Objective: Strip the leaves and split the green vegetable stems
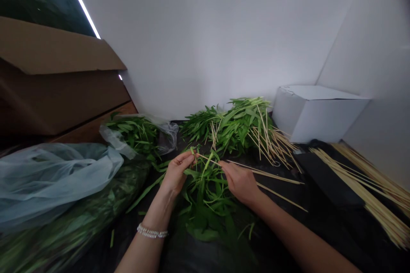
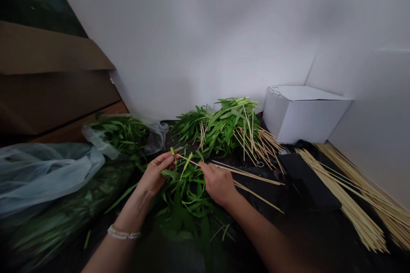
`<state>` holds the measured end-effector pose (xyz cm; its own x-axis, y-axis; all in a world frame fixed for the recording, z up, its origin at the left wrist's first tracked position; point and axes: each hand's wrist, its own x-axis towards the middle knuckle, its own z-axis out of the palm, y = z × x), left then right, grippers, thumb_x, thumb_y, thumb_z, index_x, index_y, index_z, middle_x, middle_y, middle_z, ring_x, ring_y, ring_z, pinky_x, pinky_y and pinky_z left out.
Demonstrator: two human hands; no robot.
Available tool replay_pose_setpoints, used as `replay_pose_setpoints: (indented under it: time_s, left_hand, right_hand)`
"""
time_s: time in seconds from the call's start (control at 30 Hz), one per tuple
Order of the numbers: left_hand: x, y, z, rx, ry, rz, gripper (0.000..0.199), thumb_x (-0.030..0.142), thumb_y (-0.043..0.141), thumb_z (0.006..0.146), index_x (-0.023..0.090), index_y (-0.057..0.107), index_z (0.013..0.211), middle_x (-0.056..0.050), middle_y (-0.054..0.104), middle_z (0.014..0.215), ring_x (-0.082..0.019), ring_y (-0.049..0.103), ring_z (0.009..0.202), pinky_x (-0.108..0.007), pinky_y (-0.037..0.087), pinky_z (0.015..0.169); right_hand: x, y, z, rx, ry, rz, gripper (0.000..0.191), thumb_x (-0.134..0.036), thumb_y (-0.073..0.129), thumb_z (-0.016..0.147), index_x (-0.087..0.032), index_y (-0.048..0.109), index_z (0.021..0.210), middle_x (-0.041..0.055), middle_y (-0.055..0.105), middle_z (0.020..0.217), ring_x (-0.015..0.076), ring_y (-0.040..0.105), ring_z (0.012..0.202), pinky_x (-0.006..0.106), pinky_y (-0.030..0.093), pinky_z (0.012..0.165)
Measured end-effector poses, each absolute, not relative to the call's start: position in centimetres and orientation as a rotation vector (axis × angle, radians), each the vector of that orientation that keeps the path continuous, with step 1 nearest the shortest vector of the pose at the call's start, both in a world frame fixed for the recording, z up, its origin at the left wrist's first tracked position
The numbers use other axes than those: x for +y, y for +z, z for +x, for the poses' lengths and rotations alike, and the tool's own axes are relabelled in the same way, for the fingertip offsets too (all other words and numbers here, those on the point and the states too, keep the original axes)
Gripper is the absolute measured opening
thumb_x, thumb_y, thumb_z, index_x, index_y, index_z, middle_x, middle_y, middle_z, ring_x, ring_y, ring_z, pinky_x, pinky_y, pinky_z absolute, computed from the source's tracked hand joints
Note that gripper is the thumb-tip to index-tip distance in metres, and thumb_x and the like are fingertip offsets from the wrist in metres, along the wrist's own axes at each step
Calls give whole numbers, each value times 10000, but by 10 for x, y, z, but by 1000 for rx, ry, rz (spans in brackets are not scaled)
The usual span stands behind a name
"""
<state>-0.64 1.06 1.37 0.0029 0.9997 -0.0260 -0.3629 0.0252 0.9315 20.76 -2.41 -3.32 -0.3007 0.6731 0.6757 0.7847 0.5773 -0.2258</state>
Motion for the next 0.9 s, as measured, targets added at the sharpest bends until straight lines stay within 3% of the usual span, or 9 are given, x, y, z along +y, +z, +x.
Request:
replay_pose_setpoints:
  time_s: [0.27,0.47,0.9]
  left_hand:
    - [13,8,-5,1022,1375,932,363,274,887,509,149,755,824,-46,740,730,-83,595,585,-169,430,537]
    - [15,2,-4,1010,1399,979,330,256,878,534,152,756,823,-59,755,793,-115,649,685,-201,478,665]
    - [10,9,0,984,1413,853,365,289,892,491,151,758,801,-47,751,770,-111,654,670,-205,504,667]
  right_hand:
    - [-25,-32,208,-2112,-216,-1170,388,-124,384,931,-163,580,1263,74,695,905,160,659,791,238,484,708]
    - [-26,-29,207,-2124,-214,-1242,390,-117,403,915,-180,593,1250,60,695,887,167,660,780,238,478,679]
    - [-27,-28,207,-2135,-198,-1296,406,-118,414,903,-193,589,1261,62,702,929,176,669,811,244,491,691]
